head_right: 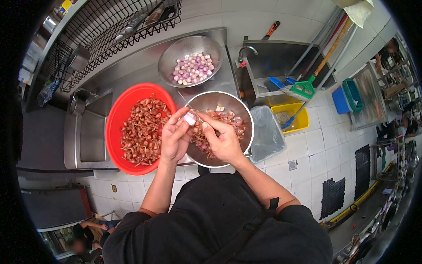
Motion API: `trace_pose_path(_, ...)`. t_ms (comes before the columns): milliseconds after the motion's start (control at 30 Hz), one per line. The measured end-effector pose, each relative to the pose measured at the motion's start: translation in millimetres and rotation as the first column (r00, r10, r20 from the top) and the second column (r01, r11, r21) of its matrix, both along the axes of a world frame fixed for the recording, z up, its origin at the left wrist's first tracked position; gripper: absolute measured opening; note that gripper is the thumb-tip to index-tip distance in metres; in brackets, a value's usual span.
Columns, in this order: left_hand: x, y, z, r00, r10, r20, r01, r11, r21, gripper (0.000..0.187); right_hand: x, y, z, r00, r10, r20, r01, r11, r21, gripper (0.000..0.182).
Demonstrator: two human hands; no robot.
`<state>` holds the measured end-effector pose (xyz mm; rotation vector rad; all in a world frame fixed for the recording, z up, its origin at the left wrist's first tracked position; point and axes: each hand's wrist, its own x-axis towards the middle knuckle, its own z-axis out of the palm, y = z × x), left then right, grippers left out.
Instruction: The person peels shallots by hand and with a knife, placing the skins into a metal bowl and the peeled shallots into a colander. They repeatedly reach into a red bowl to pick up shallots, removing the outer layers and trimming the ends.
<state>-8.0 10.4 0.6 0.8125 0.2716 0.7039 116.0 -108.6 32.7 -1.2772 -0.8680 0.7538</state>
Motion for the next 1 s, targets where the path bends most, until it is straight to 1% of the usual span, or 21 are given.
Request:
trace_pose_path(33,-1,2,-2,0.999,-0.044,0.030,0.046,0.997,-0.067,0.039,0,0,-2,0.999,-0.009,-0.037,0.008,1.000,-0.021,0.033)
trace_pose_path(67,0,2,-4,0.999,-0.043,0.030,0.045,0.997,-0.068,0.039,1,1,-4,0.997,-0.018,-0.074,0.015,0.999,-0.043,0.033)
trace_pose_path(133,2,4,-9,0.996,-0.046,0.077,0.056,0.989,-0.138,0.038,1,2,-8,0.999,-0.003,-0.048,0.000,0.998,-0.057,0.034)
trace_pose_path(167,2,6,-15,0.996,-0.044,0.075,0.054,0.989,-0.140,0.038,2,2,-10,1.000,0.010,-0.020,-0.011,0.998,-0.069,0.034)
trace_pose_path(200,3,7,-18,0.998,-0.031,0.048,0.035,0.996,-0.085,0.037,2,2,-16,1.000,0.011,-0.021,-0.012,0.997,-0.070,0.034)
trace_pose_path(233,4,7,-20,1.000,-0.018,0.023,0.018,0.999,-0.030,0.035,3,4,-23,0.998,-0.035,-0.044,0.031,0.996,-0.087,0.034)
trace_pose_path(267,3,7,-22,1.000,-0.017,0.023,0.018,0.999,-0.031,0.035,5,5,-29,0.995,-0.081,-0.066,0.074,0.992,-0.103,0.034)
trace_pose_path(300,3,6,-14,1.000,-0.025,0.007,0.025,0.997,-0.078,0.034,7,5,-31,0.995,-0.081,-0.066,0.074,0.992,-0.104,0.034)
trace_pose_path(333,3,5,-9,0.999,-0.033,-0.008,0.032,0.992,-0.125,0.034,12,4,-32,0.990,-0.096,-0.099,0.077,0.979,-0.188,0.034)
trace_pose_path(367,2,6,-7,0.999,-0.032,-0.008,0.031,0.992,-0.126,0.034,14,4,-34,0.985,-0.114,-0.131,0.075,0.960,-0.271,0.034)
trace_pose_path(400,1,6,-6,0.999,-0.045,-0.013,0.043,0.986,-0.160,0.035,14,5,-36,0.987,-0.118,-0.108,0.098,0.979,-0.179,0.034)
trace_pose_path(533,0,9,-8,0.997,-0.081,0.018,0.083,0.959,-0.272,0.036,15,2,-33,0.989,-0.147,-0.029,0.142,0.979,-0.147,0.034)
trace_pose_path(567,0,10,-18,0.997,-0.081,0.017,0.083,0.958,-0.274,0.036,15,1,-35,0.990,-0.143,-0.002,0.141,0.980,-0.141,0.034)
trace_pose_path(633,2,11,-35,0.997,-0.054,0.053,0.060,0.990,-0.124,0.035,14,0,-38,0.990,-0.138,0.025,0.140,0.981,-0.134,0.033)
trace_pose_path(667,0,12,-42,0.997,-0.054,0.053,0.060,0.991,-0.124,0.035,14,0,-40,0.986,-0.163,0.021,0.164,0.976,-0.142,0.033)
trace_pose_path(733,-1,14,-36,0.997,-0.083,-0.009,0.080,0.984,-0.160,0.033,18,-1,-46,0.982,-0.188,0.019,0.189,0.971,-0.145,0.032)
trace_pose_path(800,-1,10,-20,0.996,-0.072,-0.047,0.063,0.985,-0.159,0.033,25,-2,-53,0.972,-0.231,0.031,0.232,0.947,-0.224,0.031)
trace_pose_path(833,-1,7,-14,0.995,-0.058,-0.086,0.044,0.986,-0.161,0.033,25,-3,-53,0.972,-0.231,0.031,0.232,0.947,-0.223,0.031)
trace_pose_path(900,-4,9,-16,0.995,-0.054,-0.086,0.041,0.988,-0.148,0.033,24,-5,-51,0.945,-0.303,0.120,0.314,0.945,-0.088,0.031)
trace_pose_path(933,-5,11,-17,0.995,-0.051,-0.086,0.039,0.990,-0.137,0.033,24,-6,-53,0.945,-0.303,0.120,0.314,0.945,-0.088,0.031)
trace_pose_path(1000,-8,12,-19,0.996,-0.053,-0.073,0.042,0.989,-0.145,0.034,26,-9,-63,0.916,-0.304,0.264,0.337,0.937,-0.090,0.032)
